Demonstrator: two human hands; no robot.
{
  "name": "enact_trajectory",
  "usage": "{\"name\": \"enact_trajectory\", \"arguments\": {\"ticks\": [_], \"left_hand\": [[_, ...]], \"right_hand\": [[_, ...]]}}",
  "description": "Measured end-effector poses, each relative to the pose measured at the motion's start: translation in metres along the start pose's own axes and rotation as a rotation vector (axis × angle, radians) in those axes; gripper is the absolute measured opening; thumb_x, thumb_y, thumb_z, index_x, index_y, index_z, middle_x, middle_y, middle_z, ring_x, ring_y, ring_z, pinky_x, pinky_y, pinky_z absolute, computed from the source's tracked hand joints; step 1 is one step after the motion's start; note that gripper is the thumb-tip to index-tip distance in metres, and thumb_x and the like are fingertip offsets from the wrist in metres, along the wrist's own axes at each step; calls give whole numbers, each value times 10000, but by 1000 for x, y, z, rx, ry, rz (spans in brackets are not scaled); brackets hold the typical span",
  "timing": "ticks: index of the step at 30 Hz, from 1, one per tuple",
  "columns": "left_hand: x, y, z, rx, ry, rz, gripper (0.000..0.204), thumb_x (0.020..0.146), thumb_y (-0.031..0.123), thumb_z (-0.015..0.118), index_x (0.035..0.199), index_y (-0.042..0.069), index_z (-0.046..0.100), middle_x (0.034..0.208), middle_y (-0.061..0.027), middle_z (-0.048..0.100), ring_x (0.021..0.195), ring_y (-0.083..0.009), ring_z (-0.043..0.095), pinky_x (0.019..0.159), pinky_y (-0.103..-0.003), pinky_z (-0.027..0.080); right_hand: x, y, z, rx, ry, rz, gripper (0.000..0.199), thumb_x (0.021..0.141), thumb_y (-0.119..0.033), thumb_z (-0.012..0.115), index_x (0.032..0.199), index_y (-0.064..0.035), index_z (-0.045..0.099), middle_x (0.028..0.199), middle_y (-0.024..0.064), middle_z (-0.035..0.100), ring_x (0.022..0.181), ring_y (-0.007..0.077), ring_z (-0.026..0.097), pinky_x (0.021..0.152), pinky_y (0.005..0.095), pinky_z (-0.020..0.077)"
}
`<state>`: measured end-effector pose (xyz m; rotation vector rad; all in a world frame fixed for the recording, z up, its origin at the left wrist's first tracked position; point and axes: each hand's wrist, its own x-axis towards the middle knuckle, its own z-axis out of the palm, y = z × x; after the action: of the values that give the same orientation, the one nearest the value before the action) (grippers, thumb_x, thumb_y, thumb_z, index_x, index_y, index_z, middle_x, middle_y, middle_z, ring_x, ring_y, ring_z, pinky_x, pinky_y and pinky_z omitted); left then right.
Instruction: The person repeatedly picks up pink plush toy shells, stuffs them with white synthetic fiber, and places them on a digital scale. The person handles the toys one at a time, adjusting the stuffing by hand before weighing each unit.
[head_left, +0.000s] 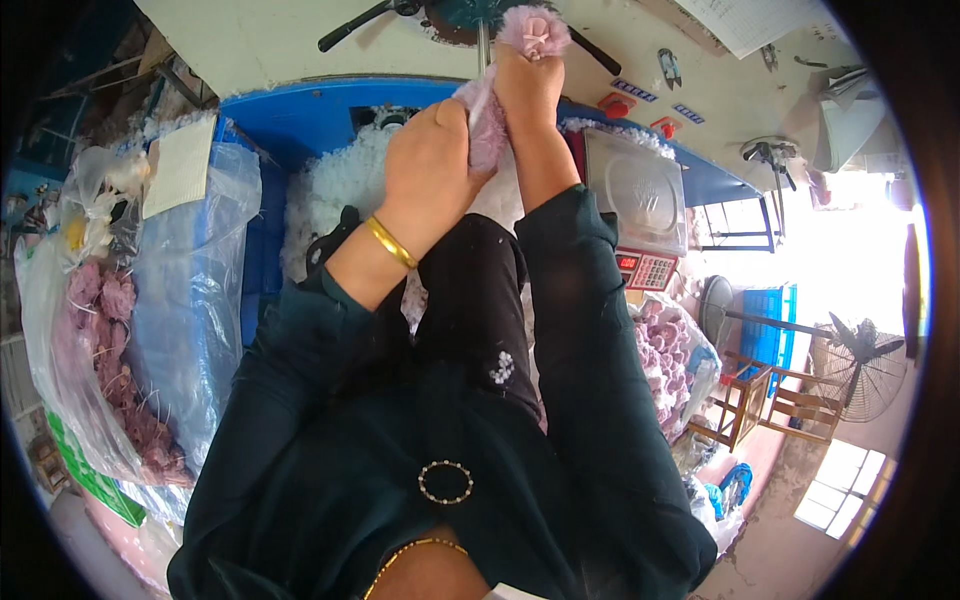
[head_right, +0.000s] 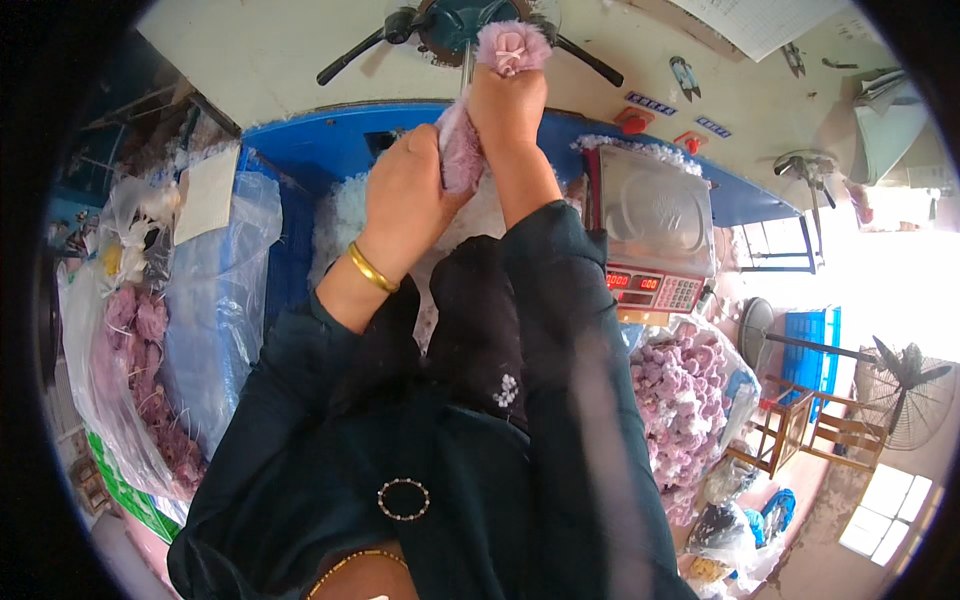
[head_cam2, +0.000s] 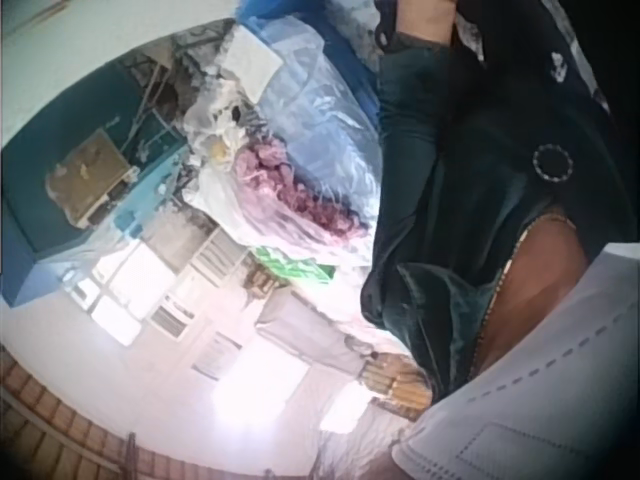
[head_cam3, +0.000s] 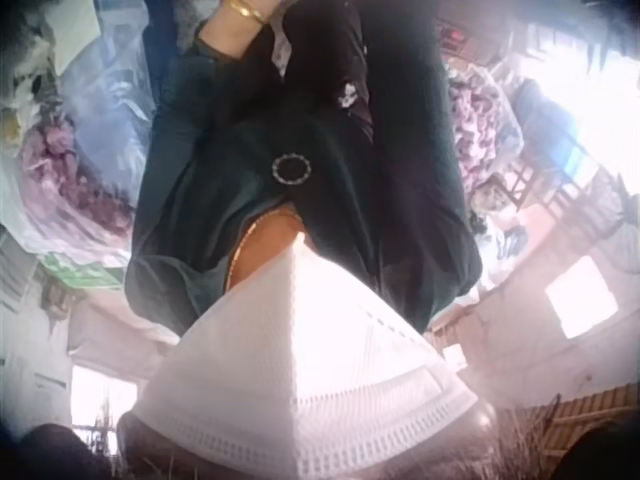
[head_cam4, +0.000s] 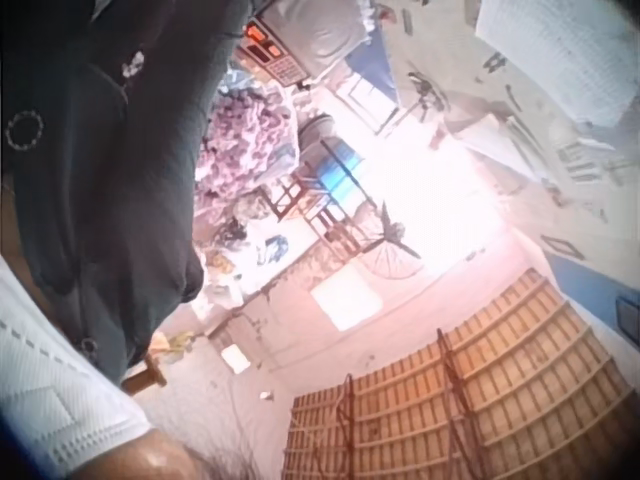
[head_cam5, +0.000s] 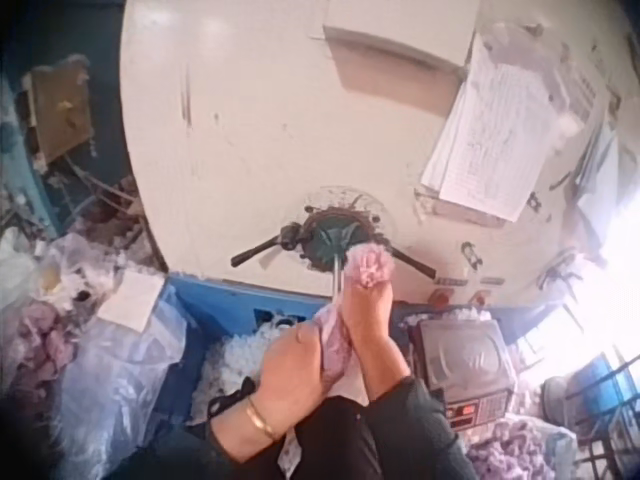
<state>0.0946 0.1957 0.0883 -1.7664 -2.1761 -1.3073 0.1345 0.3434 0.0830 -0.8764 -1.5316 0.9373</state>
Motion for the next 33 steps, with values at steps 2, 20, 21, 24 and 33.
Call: {"name": "enact_trajectory", "arguments": {"ticks": [2,20,21,24,33], "left_hand": [[-1,0,3,-23,73,11,412,663,206,777,904,0,514,822,-173,563,777,-365,556,655,-408,452],[-40,-21,-22,-972,-110,-317,326,913,216,566,1138,-20,559,976,-103,627,892,-219,593,774,-323,463],[-40,-19,-19,-1160,-93,-420,344,955,244,522,1171,-20,559,996,-83,633,903,-171,592,780,-303,463],[-47,-24,-4,-1122,-97,-473,386,990,295,461,1194,-21,550,983,-33,613,908,-99,554,810,-253,452],[-48,-26,-11,-1759,-484,-897,365,949,304,482,1174,25,552,1060,-111,637,992,-220,621,822,-352,524]], "right_hand": [[5,4,5,-217,49,64,386,788,-337,642,820,47,619,761,225,643,735,382,621,686,399,495],[-46,-32,-110,290,-762,361,453,879,-438,607,1044,-17,620,722,-12,573,586,88,482,534,207,373],[-59,-20,-107,379,-753,546,448,886,-439,598,1063,-27,605,785,6,587,600,90,499,517,216,381],[-95,11,-102,863,-932,819,432,881,-366,628,1145,-31,562,834,27,595,584,89,503,475,209,365],[-98,-61,-89,-373,-1019,-331,359,782,-358,712,756,-47,536,652,127,582,552,305,563,509,385,423]]}}
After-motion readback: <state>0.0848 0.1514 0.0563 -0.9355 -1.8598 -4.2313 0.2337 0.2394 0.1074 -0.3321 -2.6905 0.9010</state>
